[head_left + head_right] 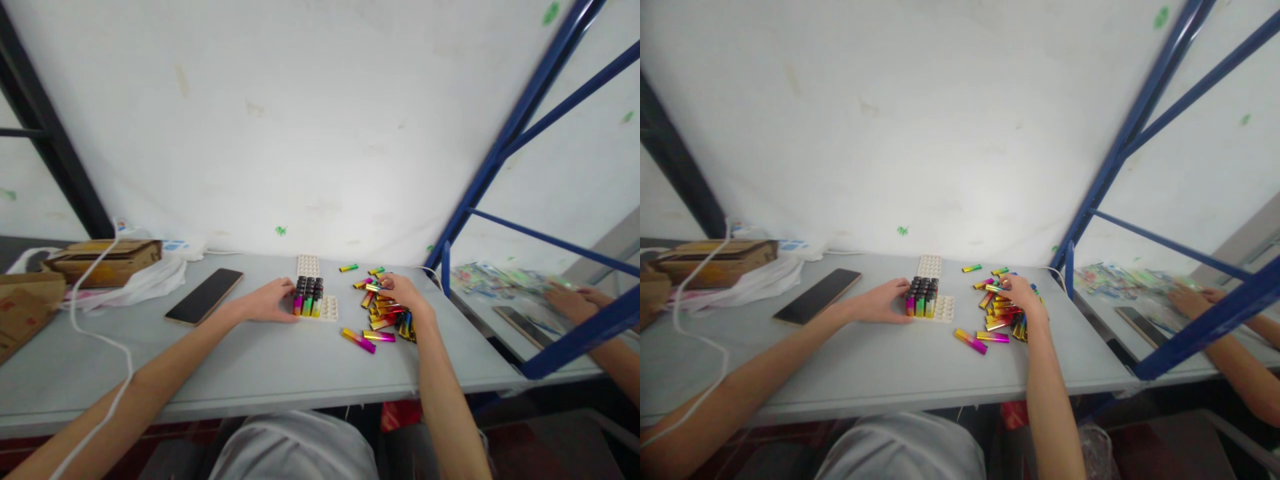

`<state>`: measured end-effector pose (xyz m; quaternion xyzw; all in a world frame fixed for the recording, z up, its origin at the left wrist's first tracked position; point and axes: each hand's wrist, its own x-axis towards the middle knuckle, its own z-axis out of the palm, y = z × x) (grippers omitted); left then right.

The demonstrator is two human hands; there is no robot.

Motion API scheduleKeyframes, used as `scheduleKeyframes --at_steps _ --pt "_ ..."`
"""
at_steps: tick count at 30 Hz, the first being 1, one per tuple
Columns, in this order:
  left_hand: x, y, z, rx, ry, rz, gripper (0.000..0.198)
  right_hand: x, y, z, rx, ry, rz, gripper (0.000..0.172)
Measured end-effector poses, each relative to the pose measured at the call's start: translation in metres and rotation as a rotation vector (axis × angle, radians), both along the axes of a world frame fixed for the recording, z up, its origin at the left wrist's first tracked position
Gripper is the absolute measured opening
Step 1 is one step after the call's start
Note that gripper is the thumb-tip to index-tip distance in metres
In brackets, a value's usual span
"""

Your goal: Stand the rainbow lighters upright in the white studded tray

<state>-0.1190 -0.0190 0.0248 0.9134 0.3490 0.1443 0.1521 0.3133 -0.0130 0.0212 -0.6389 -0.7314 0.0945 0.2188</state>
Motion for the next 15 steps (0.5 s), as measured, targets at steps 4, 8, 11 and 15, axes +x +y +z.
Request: scheduleKeyframes --at_steps 4,8,11,15 --pt "0.001 0.0 0.0 -0.012 0.003 0.004 0.05 -0.009 0.0 0.004 0.113 -0.026 0.021 0.013" --pt "0.001 0.0 0.0 -0.004 0.002 0.008 0.051 -0.029 -0.003 0.006 0.245 0.125 0.026 0.027" --pt "0.001 0.0 0.001 0.003 0.008 0.012 0.051 -0.049 -0.005 0.007 0.297 0.326 0.057 0.038" --pt "0.001 -0.002 0.003 0.009 -0.001 0.012 0.049 -0.073 -0.005 0.005 0.211 0.632 0.105 0.046"
